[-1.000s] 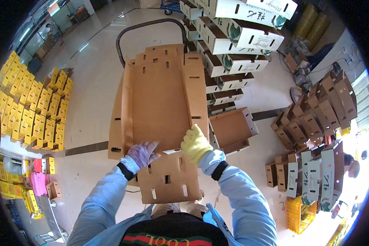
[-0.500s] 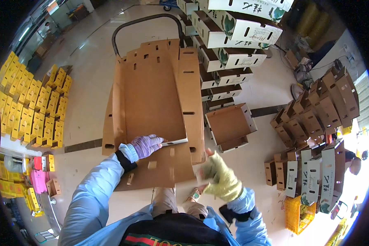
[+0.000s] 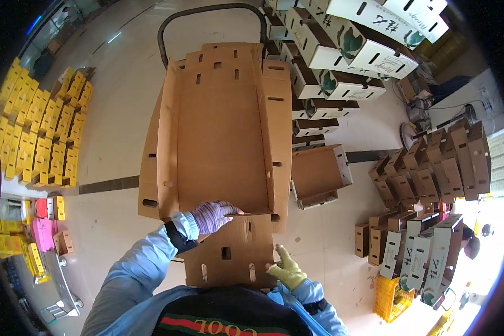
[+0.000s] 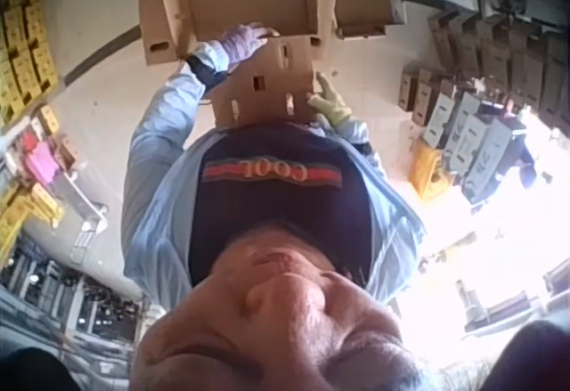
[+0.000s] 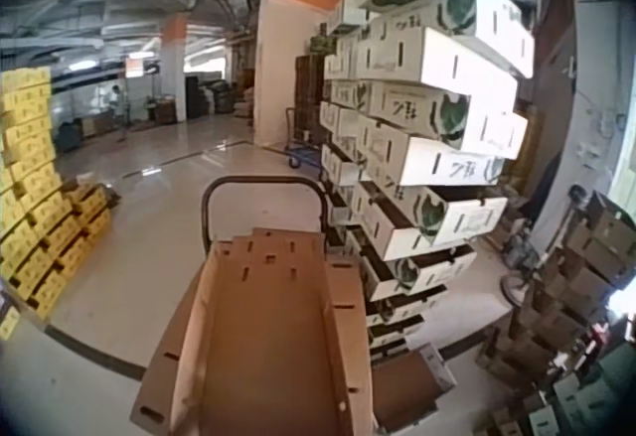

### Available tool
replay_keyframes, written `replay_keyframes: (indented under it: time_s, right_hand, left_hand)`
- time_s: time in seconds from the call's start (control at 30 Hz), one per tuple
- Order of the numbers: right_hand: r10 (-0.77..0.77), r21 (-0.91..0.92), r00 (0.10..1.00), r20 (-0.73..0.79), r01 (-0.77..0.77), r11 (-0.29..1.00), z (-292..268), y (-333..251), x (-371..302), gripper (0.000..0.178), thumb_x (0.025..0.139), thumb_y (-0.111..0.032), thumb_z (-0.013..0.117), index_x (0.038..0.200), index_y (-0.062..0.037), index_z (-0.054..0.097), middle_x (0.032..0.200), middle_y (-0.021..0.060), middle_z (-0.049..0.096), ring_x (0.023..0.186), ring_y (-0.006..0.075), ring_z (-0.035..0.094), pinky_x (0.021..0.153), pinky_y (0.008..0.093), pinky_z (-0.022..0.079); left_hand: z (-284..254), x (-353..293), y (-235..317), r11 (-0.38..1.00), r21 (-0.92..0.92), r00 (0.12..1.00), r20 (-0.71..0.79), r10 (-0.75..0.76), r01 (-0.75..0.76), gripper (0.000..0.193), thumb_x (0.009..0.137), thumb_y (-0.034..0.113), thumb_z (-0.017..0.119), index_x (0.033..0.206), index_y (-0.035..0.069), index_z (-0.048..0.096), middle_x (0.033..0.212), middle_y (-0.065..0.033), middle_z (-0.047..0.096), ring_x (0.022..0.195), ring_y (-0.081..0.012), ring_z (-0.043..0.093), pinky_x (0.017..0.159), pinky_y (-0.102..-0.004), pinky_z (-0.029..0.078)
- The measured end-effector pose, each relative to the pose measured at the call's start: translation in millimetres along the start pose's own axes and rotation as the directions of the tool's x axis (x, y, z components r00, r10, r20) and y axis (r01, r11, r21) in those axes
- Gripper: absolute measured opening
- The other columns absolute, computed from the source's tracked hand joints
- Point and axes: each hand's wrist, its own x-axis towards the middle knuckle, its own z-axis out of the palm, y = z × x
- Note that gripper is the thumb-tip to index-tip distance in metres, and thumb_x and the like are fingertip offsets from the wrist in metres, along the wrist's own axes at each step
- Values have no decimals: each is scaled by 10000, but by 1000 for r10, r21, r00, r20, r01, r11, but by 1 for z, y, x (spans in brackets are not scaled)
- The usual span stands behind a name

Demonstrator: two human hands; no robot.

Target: The person is assembling cardboard boxes for packing mangoes by folding flat cardboard sheets.

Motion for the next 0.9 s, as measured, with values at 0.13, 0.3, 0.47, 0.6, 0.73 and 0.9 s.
replay_keyframes:
  time_s: [0.13, 0.3, 0.47, 0.6, 0.73, 0.9]
  right_hand:
    - [-314, 755, 930, -191, 343, 559, -51, -84, -45, 765, 752, -104, 769, 1389, 7, 359, 1199, 204, 581, 1059, 298, 602, 894, 371, 495]
    - [-780, -582, 613, -126, 591, 559, -104, -108, -11, 769, 643, -100, 752, 1350, -73, 452, 1194, 219, 572, 976, 359, 613, 842, 394, 515]
    - [-796, -850, 569, 207, 507, 142, -101, -143, 26, 685, 556, -142, 655, 1232, -88, 564, 1195, 145, 590, 1051, 369, 563, 937, 457, 446]
    - [-882, -759, 453, 130, 618, 206, -98, -108, 66, 505, 653, -116, 615, 1142, 4, 583, 1061, 141, 628, 990, 362, 561, 895, 466, 443]
    - [-896, -428, 416, -155, 789, 440, -55, -118, 75, 409, 757, -76, 626, 1140, 37, 543, 974, 157, 650, 950, 347, 625, 887, 437, 493]
    - [-797, -385, 535, -280, 698, 604, -68, -90, 74, 484, 813, -59, 604, 1275, 15, 479, 1022, 192, 641, 901, 298, 672, 822, 361, 538]
  left_hand:
    - [-16, 25, 3, 994, -92, 996, 67, 67, -61, 357, 921, 230, 520, 1268, 155, 554, 1213, -157, 586, 1104, -353, 553, 961, -432, 437]
    - [-27, 44, 2, 974, -224, 949, 311, 55, 17, 484, 833, 246, 624, 1295, 129, 539, 1226, -161, 582, 1120, -328, 559, 974, -407, 427]
    - [-34, 21, -6, 972, -194, 950, 256, 179, -130, 460, 793, 132, 626, 1251, 142, 580, 1144, -122, 623, 1042, -313, 596, 919, -393, 458]
    - [-80, -11, -16, 980, 25, 601, -793, -101, 197, 277, 803, 142, 629, 1071, 72, 621, 1049, -145, 626, 965, -359, 591, 861, -427, 471]
    - [-13, -218, -170, 813, -44, 334, -898, -287, 580, 577, 930, 439, 515, 1371, 74, 441, 1390, -185, 451, 1225, -318, 486, 1003, -403, 410]
    - [-4, -170, -72, -178, -748, 634, -382, -672, -639, 675, 904, 555, 494, 1385, 84, 428, 1369, -133, 472, 1259, -296, 437, 1075, -382, 334]
